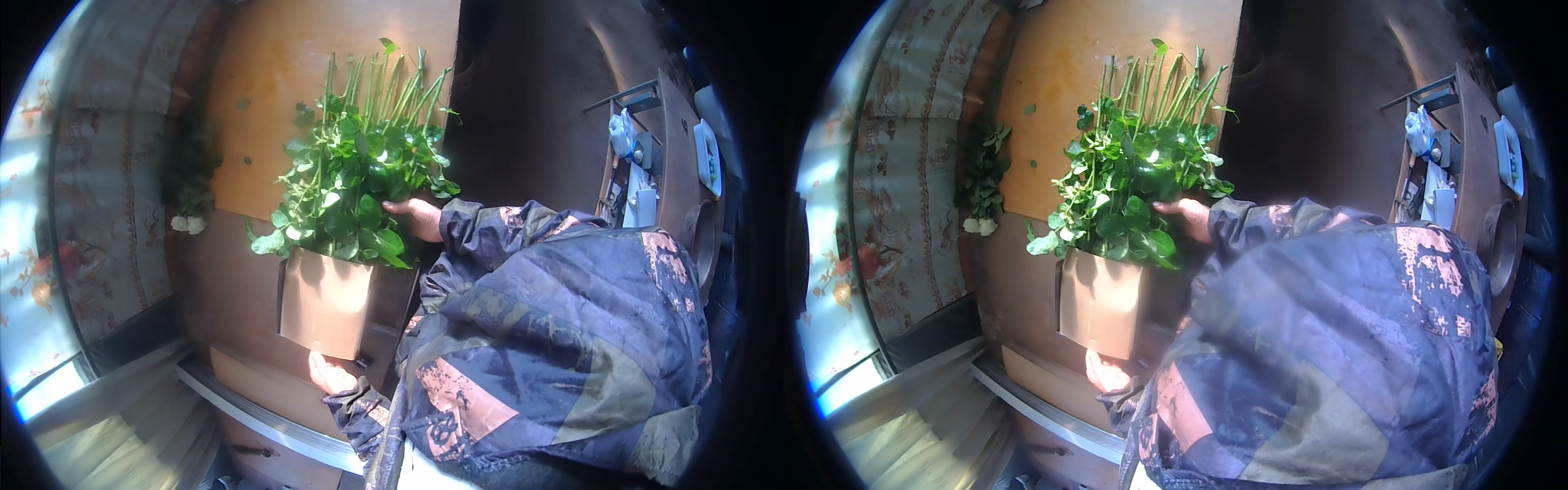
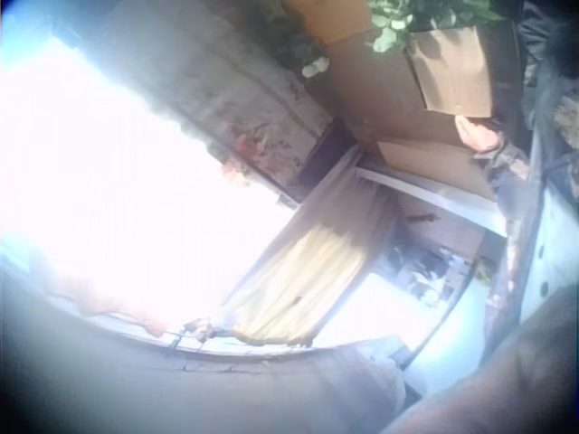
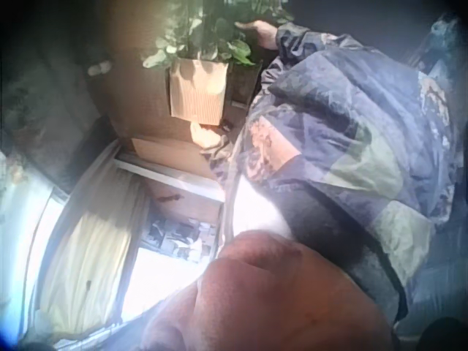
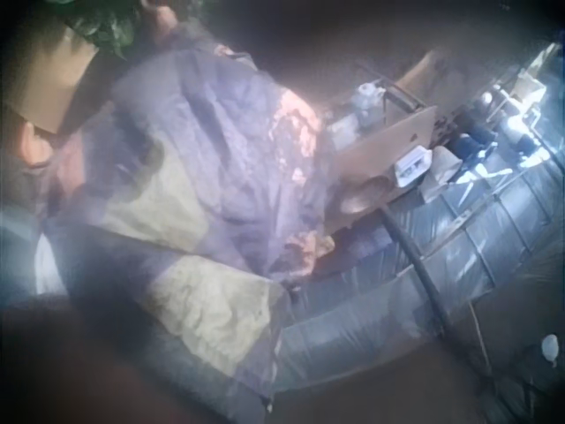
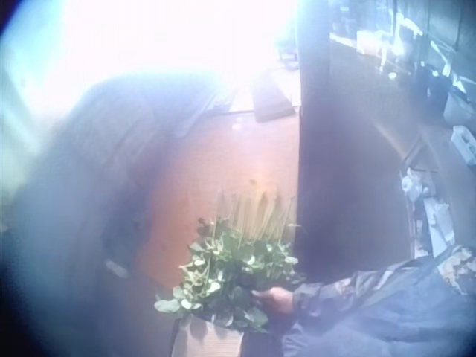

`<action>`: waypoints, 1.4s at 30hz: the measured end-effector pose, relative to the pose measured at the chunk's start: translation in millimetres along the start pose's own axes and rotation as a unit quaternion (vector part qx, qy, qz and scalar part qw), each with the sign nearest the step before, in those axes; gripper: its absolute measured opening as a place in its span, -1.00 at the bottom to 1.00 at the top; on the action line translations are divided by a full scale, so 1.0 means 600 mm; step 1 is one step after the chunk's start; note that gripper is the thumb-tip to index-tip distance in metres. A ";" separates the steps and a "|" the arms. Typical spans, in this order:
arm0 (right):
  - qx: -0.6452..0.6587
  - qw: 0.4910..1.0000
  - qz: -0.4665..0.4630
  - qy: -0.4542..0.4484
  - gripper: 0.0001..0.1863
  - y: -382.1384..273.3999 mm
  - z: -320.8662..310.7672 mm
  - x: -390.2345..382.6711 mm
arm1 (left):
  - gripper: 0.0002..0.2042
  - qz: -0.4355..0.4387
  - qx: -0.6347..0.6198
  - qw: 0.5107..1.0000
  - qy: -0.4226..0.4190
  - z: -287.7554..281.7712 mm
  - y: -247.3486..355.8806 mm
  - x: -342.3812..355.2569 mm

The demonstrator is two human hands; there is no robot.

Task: The person arranges white roses and green leaves into a small cardboard box, adjusting the flowers and leaves by hand. They then close the box and staple it shut using a handheld stapler. The person repeats the process with another set of flowers and leaves, placing them into a second box and stapling it closed.

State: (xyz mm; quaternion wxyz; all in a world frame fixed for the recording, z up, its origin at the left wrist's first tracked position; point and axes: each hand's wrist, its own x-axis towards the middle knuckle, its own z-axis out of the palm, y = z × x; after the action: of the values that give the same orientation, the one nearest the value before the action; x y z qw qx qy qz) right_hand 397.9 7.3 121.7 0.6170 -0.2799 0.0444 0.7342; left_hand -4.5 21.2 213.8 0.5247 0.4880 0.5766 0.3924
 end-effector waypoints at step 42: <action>0.293 0.884 -0.347 0.110 -0.57 -0.020 -0.115 -0.395 | -0.70 0.032 0.114 0.896 -0.428 0.387 0.270 0.100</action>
State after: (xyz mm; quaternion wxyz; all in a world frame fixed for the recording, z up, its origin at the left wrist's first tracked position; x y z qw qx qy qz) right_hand 453.2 -227.1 177.9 0.8773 -0.1627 0.2250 0.3915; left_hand 250.9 100.6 324.0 0.6487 0.6836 0.3212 0.0931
